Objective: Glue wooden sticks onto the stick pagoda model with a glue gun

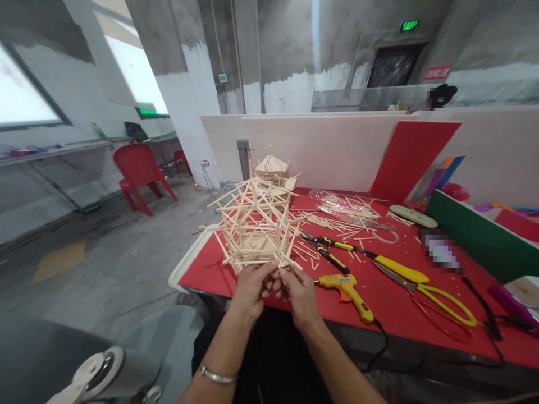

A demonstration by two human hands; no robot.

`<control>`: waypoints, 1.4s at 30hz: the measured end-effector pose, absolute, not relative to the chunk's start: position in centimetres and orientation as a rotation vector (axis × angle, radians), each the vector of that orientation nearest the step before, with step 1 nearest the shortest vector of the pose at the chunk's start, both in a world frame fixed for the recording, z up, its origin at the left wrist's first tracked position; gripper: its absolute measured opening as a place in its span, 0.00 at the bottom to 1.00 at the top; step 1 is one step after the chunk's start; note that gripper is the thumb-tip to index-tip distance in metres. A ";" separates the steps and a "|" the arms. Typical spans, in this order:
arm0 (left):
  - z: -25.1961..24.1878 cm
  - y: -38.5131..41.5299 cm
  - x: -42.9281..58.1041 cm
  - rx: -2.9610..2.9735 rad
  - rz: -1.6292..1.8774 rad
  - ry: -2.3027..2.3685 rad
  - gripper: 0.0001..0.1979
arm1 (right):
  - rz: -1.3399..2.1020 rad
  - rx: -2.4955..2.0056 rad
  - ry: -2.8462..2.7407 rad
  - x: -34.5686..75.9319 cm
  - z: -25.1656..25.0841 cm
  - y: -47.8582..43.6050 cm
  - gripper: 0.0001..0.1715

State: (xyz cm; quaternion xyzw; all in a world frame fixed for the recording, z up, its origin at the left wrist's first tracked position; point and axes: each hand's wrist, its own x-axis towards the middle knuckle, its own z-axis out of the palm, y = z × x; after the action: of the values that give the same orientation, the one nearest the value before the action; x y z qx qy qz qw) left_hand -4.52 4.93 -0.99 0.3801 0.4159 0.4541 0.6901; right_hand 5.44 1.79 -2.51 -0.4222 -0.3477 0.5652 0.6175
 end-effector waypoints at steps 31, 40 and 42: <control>-1.0 3.5 -5.5 0.794 1.024 0.946 0.12 | 1.333 -1.021 -0.967 6.2 -3.2 0.7 0.16; 0.0 0.8 -8.1 1.391 0.782 1.047 0.10 | 1.219 -1.131 -1.825 10.5 -1.6 -1.3 0.12; 0.4 0.5 -8.1 1.558 0.684 1.051 0.08 | 1.149 -1.116 -1.995 11.3 -1.0 -1.2 0.12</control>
State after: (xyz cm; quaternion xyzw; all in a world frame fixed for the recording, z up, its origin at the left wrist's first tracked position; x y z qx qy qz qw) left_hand -8.07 0.53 0.40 0.6554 0.4422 0.2879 0.5404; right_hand 11.34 -1.24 -0.98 -0.4177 -0.7470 0.4301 0.2874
